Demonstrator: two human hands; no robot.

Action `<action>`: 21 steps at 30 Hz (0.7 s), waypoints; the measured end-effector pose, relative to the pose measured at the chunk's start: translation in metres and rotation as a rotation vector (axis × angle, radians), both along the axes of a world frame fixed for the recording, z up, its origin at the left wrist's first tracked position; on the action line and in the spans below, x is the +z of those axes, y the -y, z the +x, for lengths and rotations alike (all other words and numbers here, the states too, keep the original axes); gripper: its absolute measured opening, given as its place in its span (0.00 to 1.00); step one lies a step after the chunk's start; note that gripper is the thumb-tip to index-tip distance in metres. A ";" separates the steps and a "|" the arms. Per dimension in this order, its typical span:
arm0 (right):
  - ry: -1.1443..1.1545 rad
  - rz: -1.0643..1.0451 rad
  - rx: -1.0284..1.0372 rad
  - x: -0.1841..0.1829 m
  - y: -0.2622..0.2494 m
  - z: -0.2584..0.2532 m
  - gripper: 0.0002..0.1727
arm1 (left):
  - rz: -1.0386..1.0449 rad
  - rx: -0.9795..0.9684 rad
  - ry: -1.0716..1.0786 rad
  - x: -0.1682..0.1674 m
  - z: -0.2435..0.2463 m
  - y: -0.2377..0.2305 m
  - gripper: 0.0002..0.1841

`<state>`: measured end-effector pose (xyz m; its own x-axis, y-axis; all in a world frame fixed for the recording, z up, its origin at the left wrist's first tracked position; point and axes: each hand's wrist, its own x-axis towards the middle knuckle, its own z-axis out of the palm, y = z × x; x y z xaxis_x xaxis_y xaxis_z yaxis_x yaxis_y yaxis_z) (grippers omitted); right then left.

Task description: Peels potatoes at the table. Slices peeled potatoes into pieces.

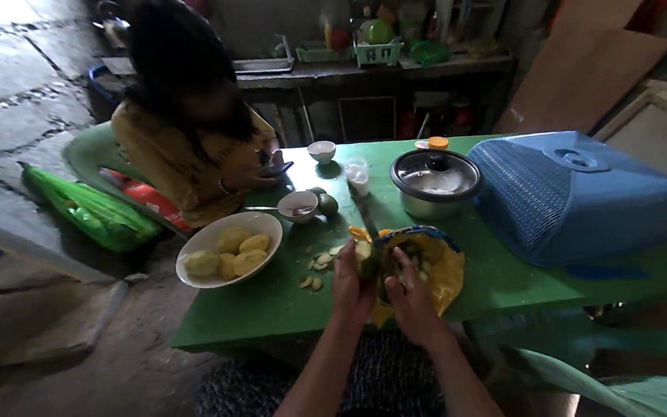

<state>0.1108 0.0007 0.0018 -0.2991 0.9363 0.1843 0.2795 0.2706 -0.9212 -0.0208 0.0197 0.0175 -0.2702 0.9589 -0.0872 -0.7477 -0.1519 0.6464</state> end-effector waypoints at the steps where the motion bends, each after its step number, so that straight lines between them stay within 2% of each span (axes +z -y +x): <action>1: 0.017 0.022 0.028 0.000 0.006 -0.002 0.46 | 0.004 0.038 -0.013 -0.001 0.000 -0.001 0.19; 6: 0.176 0.111 0.072 0.001 0.021 -0.008 0.53 | -0.017 0.177 -0.134 -0.002 0.005 0.014 0.18; 9: 0.227 0.184 0.051 0.001 0.022 -0.008 0.53 | -0.032 0.239 -0.183 0.000 0.007 0.016 0.17; 17: 0.258 0.281 0.005 -0.001 0.026 -0.010 0.51 | -0.012 0.314 -0.196 -0.004 0.013 0.024 0.29; 21: 0.254 0.299 -0.007 -0.003 0.026 -0.011 0.52 | 0.024 0.334 -0.212 -0.006 0.014 0.025 0.28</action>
